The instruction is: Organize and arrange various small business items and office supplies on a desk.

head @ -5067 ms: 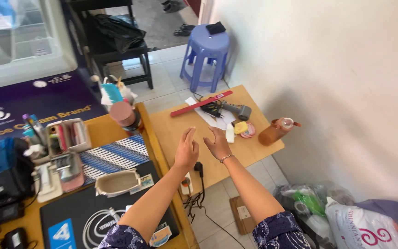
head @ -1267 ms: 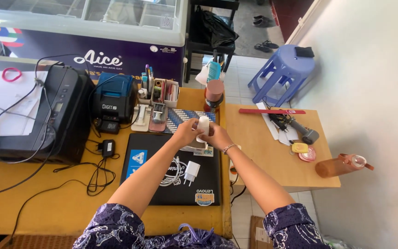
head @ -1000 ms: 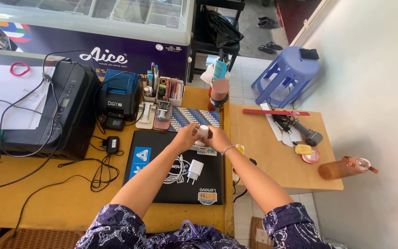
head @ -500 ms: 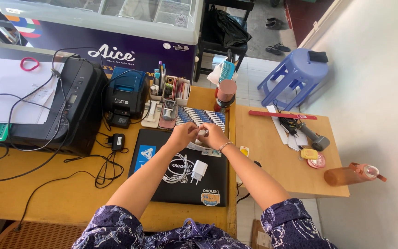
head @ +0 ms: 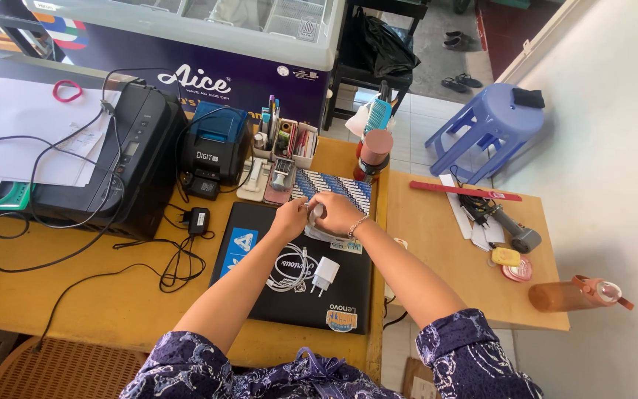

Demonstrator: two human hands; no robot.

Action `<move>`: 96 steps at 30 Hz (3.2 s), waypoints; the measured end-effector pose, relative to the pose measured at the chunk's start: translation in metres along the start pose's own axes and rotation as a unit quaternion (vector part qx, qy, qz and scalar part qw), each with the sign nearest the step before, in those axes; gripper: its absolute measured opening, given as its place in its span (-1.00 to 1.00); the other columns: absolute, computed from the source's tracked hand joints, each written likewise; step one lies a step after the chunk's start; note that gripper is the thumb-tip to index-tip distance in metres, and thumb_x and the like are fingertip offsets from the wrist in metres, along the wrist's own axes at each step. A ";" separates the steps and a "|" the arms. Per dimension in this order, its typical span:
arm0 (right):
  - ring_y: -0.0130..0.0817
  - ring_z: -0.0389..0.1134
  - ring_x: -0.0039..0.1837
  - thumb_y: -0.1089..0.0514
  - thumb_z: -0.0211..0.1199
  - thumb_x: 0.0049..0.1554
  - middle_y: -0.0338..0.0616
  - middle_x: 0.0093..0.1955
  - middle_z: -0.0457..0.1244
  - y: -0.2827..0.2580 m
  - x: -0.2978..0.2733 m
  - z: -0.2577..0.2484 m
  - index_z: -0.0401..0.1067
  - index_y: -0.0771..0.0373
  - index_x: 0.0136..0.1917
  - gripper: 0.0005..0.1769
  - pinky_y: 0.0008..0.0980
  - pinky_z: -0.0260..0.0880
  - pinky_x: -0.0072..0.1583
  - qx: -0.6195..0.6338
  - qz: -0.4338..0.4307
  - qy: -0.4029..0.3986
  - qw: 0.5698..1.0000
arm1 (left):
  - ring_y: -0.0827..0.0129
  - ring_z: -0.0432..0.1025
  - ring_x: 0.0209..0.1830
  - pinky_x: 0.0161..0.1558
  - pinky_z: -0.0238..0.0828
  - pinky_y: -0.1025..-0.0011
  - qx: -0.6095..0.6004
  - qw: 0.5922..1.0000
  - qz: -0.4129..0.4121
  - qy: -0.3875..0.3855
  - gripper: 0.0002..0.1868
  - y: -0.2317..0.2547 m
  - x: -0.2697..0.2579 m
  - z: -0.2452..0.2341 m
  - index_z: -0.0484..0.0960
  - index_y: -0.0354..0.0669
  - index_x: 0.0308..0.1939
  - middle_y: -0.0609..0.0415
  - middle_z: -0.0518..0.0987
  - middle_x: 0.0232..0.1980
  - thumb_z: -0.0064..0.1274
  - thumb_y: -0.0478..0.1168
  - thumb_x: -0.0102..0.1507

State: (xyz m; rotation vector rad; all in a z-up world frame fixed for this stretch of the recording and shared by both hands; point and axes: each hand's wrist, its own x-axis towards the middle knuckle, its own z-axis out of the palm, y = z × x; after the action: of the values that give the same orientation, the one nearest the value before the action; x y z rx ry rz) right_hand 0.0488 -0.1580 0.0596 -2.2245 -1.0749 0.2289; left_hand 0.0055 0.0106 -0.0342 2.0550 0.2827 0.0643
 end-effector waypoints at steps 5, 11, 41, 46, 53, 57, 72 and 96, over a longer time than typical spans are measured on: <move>-0.13 0.46 -0.03 0.20 0.32 -0.03 0.00 0.01 0.37 -0.013 0.005 -0.001 0.47 0.25 0.05 -0.67 -0.26 0.47 0.04 0.040 0.060 -0.025 0.997 | -0.02 0.58 -0.02 0.02 0.46 0.20 -0.014 0.999 -0.033 -0.025 -0.62 0.019 -0.010 -0.010 0.66 -0.09 0.13 -0.23 0.67 -0.06 -0.16 -0.18 0.31; -0.15 0.44 0.06 0.22 0.43 -0.04 0.01 0.10 0.36 0.007 0.000 0.008 0.43 0.26 0.17 -0.51 -0.26 0.46 0.10 0.074 -0.023 0.025 0.997 | -0.03 0.58 -0.06 0.01 0.47 0.19 0.001 0.999 -0.045 -0.025 -0.63 0.036 -0.019 -0.019 0.62 -0.08 0.16 -0.23 0.66 -0.09 -0.12 -0.18 0.31; 0.15 0.04 0.54 0.20 0.32 0.02 0.20 0.54 0.01 0.099 -0.189 -0.074 0.17 0.35 0.40 -0.29 -0.02 0.15 0.44 -0.184 0.216 0.266 0.921 | -0.20 0.13 0.51 0.48 0.06 0.04 0.161 0.884 0.433 -0.081 -0.53 0.151 -0.012 0.151 0.44 -0.38 0.31 -0.25 0.43 0.35 -0.07 -0.27 0.32; 0.19 0.04 0.53 0.23 0.32 0.00 0.23 0.52 0.01 0.143 -0.236 -0.080 0.16 0.36 0.40 -0.27 -0.01 0.15 0.43 -0.187 0.252 0.305 0.899 | -0.20 0.10 0.52 0.45 0.04 0.04 0.165 0.877 0.430 -0.139 -0.53 0.148 -0.002 0.233 0.43 -0.32 0.33 -0.21 0.40 0.38 -0.10 -0.23 0.34; 0.19 0.08 0.49 0.23 0.34 -0.01 0.23 0.50 0.04 0.205 -0.293 -0.075 0.16 0.36 0.40 -0.26 -0.03 0.16 0.44 -0.166 0.359 0.323 0.860 | -0.15 0.04 0.56 0.45 0.07 0.06 0.180 0.862 0.415 -0.228 -0.48 0.158 -0.005 0.325 0.33 -0.29 0.39 -0.18 0.31 0.44 -0.12 -0.19 0.36; 0.21 0.10 0.48 0.22 0.37 -0.01 0.25 0.45 0.07 0.244 -0.324 -0.069 0.19 0.35 0.38 -0.27 -0.02 0.16 0.44 -0.179 0.379 0.356 0.835 | -0.12 0.01 0.58 0.43 0.08 0.06 0.180 0.867 0.375 -0.273 -0.47 0.154 -0.011 0.373 0.31 -0.28 0.40 -0.17 0.26 0.47 -0.12 -0.17 0.35; 0.09 0.14 0.45 0.18 0.29 0.02 0.06 0.43 0.14 0.337 -0.399 -0.059 0.26 -0.08 0.45 -0.28 0.01 0.26 0.35 -0.157 0.561 0.318 0.748 | -0.14 -0.04 0.58 0.48 0.02 0.12 0.259 0.828 0.352 -0.353 -0.36 0.124 -0.014 0.494 0.18 -0.30 0.47 -0.16 0.16 0.52 -0.10 -0.17 0.33; -0.32 0.31 0.24 -0.03 0.33 0.10 -0.26 0.06 0.34 0.388 -0.402 -0.041 0.42 -0.17 0.32 -0.51 0.42 -0.17 0.41 -0.209 0.594 0.354 0.692 | -0.15 0.02 0.55 0.49 -0.03 0.12 0.218 0.829 0.364 -0.365 -0.31 0.087 -0.010 0.544 0.14 -0.39 0.47 -0.25 0.20 0.48 -0.08 -0.19 0.29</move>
State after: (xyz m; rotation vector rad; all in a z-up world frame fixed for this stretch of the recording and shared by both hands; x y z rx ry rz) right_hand 0.0527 -0.6561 -0.1975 -2.6821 0.9149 -0.3827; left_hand 0.1005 -0.4990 -0.2197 2.3455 -1.0599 -0.3498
